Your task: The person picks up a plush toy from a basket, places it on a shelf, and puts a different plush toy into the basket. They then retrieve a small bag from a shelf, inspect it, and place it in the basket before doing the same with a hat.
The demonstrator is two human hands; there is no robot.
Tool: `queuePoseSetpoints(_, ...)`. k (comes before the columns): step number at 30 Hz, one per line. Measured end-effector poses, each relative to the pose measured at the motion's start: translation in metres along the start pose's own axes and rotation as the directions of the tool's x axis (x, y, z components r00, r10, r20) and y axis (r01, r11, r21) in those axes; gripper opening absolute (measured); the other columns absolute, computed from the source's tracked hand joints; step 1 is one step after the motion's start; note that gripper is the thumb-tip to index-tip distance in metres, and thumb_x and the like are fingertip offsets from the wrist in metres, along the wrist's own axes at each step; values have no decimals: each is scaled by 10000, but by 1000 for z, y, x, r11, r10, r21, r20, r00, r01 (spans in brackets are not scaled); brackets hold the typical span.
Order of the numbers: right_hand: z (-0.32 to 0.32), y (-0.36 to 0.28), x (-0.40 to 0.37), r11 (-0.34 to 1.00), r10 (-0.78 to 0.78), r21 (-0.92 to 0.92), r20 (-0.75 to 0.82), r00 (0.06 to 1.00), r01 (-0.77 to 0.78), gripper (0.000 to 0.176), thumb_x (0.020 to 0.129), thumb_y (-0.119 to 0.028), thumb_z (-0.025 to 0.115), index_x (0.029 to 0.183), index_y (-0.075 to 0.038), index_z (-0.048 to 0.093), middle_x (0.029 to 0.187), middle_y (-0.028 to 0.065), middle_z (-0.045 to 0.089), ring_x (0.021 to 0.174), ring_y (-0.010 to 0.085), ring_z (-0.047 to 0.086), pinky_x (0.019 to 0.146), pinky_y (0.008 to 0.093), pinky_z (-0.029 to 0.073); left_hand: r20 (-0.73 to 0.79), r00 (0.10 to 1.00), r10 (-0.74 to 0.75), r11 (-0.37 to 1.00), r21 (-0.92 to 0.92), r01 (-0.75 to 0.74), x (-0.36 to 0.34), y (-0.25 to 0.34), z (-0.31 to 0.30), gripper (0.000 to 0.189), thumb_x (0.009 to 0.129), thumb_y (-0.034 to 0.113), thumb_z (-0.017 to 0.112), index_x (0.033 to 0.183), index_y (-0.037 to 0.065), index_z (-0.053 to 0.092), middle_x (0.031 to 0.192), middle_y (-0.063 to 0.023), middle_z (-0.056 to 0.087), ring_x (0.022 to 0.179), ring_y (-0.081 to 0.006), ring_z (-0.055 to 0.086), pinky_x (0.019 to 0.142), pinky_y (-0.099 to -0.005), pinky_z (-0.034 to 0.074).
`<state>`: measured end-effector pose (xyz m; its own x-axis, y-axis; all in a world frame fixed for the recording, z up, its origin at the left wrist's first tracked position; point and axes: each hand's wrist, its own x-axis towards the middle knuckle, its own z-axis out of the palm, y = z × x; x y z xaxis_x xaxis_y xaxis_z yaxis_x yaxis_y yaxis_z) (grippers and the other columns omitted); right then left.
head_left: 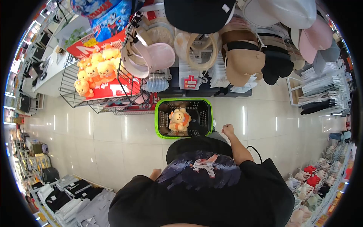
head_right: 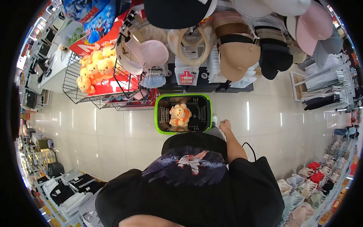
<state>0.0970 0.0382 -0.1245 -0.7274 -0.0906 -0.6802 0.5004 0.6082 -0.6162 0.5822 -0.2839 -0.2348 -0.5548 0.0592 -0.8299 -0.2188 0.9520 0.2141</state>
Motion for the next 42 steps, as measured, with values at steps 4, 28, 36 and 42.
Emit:
queuePoseSetpoints(4,3,17,0,978,113,-170,-33,993,-117,187,836,-174,558,901,-17,636,761,145,680,678,230,681,588,350,539,49,997,-64,990,-123,70,-27,3,64,267,757,260,664,899,34,654,880,-157,692,864,-352,665,761,-436,513)
queuePoseSetpoints(28,13,49,-42,507,-44,-562,740,671,653,356,789,-331,617,963,-30,693,894,194,691,847,331,667,759,409,515,-235,969,-78,668,-734,-124,78,193,-225,228,848,217,561,957,51,672,948,-150,683,851,-274,660,781,-369,508)
queuePoseSetpoints(36,10,77,-39,465,169,-584,797,580,666,470,806,-338,598,1080,42,644,1104,233,646,1026,339,628,878,412,485,-257,935,-245,680,-733,-23,26,224,-210,280,822,209,598,1043,42,641,975,-157,687,928,-296,654,838,-374,500)
queuePoseSetpoints(42,23,60,-34,337,232,-580,814,532,742,496,831,-333,565,1150,44,609,1198,223,608,1099,337,594,932,410,464,-269,912,-310,665,-746,6,13,214,-203,281,787,200,606,1007,26,632,935,-145,692,904,-294,658,826,-371,503)
